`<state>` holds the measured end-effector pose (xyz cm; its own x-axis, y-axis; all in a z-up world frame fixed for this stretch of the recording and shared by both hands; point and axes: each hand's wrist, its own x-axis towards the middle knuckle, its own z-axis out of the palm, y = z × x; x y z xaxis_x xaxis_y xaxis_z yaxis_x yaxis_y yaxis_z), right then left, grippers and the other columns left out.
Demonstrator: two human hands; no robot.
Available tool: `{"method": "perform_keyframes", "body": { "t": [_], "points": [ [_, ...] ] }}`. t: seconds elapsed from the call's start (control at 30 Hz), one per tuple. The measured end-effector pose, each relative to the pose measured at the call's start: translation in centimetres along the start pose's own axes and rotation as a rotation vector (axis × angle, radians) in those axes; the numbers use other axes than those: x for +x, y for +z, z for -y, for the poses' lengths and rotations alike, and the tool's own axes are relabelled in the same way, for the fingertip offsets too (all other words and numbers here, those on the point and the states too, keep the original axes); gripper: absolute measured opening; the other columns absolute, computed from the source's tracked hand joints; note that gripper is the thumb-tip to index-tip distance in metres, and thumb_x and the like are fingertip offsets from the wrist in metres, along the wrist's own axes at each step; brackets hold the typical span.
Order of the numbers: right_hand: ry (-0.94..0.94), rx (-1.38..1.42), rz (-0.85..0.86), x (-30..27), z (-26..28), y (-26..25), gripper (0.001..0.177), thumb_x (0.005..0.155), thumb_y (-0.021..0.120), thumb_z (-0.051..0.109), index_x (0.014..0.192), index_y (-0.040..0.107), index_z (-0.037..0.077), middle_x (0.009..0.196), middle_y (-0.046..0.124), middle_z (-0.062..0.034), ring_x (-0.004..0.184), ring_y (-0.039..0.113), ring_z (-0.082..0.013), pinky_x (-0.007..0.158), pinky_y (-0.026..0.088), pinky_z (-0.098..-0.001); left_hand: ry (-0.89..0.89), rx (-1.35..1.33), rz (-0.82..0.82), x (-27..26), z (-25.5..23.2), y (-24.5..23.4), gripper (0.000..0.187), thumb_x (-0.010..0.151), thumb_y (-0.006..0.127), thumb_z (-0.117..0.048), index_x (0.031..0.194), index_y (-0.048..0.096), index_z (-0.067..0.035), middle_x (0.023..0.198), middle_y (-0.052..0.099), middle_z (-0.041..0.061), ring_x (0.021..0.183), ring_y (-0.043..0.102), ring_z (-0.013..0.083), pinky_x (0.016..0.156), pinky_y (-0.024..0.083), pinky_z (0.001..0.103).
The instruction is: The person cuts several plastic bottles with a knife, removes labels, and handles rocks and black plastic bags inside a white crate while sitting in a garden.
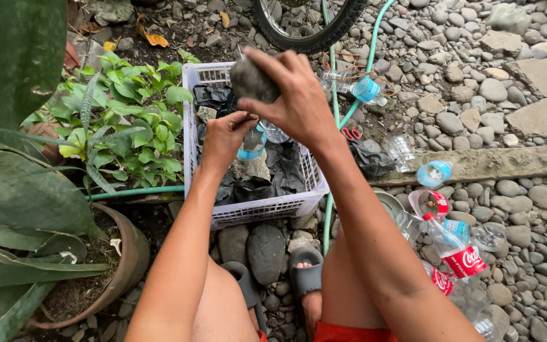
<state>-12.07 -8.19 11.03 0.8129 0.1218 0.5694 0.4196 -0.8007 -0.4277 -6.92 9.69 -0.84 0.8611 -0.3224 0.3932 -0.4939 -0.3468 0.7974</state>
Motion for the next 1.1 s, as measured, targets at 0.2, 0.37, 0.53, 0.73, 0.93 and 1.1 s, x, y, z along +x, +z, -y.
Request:
{"method": "perform_keyframes", "body": {
  "t": [0.2,0.37,0.53,0.73,0.93,1.1],
  "points": [
    [-0.079,0.023,-0.02,0.2,-0.2,0.8,0.078,0.081,0.09,0.047,0.147,0.058,0.02,0.12,0.06,-0.0139,0.115,0.055,-0.0318,0.102,0.05,-0.0439,-0.04,-0.017,-0.024,0.1,-0.8,-0.9,0.02,0.092,0.076,-0.012,0.111,0.079,-0.008,0.093,0.08,0.01,0.081,0.076,0.0131,0.071,0.058,0.03],
    [0.039,0.044,0.024,-0.4,-0.3,0.4,0.076,0.081,0.086,0.049,0.145,0.059,0.019,0.117,0.064,-0.0162,0.112,0.061,-0.0316,0.097,0.051,-0.0439,-0.059,0.024,-0.007,-0.2,-0.5,-0.1,0.02,0.092,0.077,-0.013,0.11,0.08,-0.008,0.094,0.08,0.01,0.078,0.076,0.0118,0.07,0.059,0.029],
    [0.464,0.141,0.332,-1.3,-3.1,-1.7,0.069,0.079,0.08,0.053,0.135,0.062,0.016,0.116,0.073,-0.0136,0.104,0.073,-0.0261,0.093,0.058,-0.0385,-0.112,-0.06,-0.037,-0.2,-0.1,-0.6,0.019,0.093,0.075,-0.014,0.11,0.08,-0.008,0.095,0.081,0.008,0.08,0.076,0.0123,0.069,0.057,0.029],
    [0.387,-0.042,0.749,-4.9,-8.8,2.2,0.069,0.077,0.076,0.057,0.128,0.07,0.012,0.113,0.073,-0.0162,0.096,0.071,-0.0287,0.088,0.057,-0.0423,-0.117,-0.103,-0.05,0.1,-0.1,-0.1,0.017,0.094,0.074,-0.014,0.109,0.079,-0.006,0.095,0.081,0.007,0.082,0.076,0.0105,0.071,0.059,0.026],
    [0.784,0.558,0.314,-2.2,-7.5,1.3,0.071,0.099,0.04,0.064,0.12,0.071,0.004,0.088,0.072,-0.0161,0.072,0.067,-0.028,0.068,0.056,-0.0485,-0.184,-0.122,0.106,-0.3,-0.8,0.5,0.021,0.092,0.079,-0.014,0.108,0.08,-0.002,0.088,0.081,0.006,0.077,0.072,0.0128,0.068,0.055,0.028],
    [0.437,0.109,0.507,-1.5,-4.2,0.8,0.06,0.089,0.063,0.056,0.093,0.074,-0.002,0.076,0.072,-0.0191,0.073,0.072,-0.0323,0.07,0.057,-0.0477,-0.177,-0.231,0.255,-0.2,0.6,0.9,0.032,0.086,0.078,-0.012,0.116,0.077,-0.003,0.096,0.081,0.007,0.084,0.074,0.0103,0.075,0.058,0.026]
  ]
}}
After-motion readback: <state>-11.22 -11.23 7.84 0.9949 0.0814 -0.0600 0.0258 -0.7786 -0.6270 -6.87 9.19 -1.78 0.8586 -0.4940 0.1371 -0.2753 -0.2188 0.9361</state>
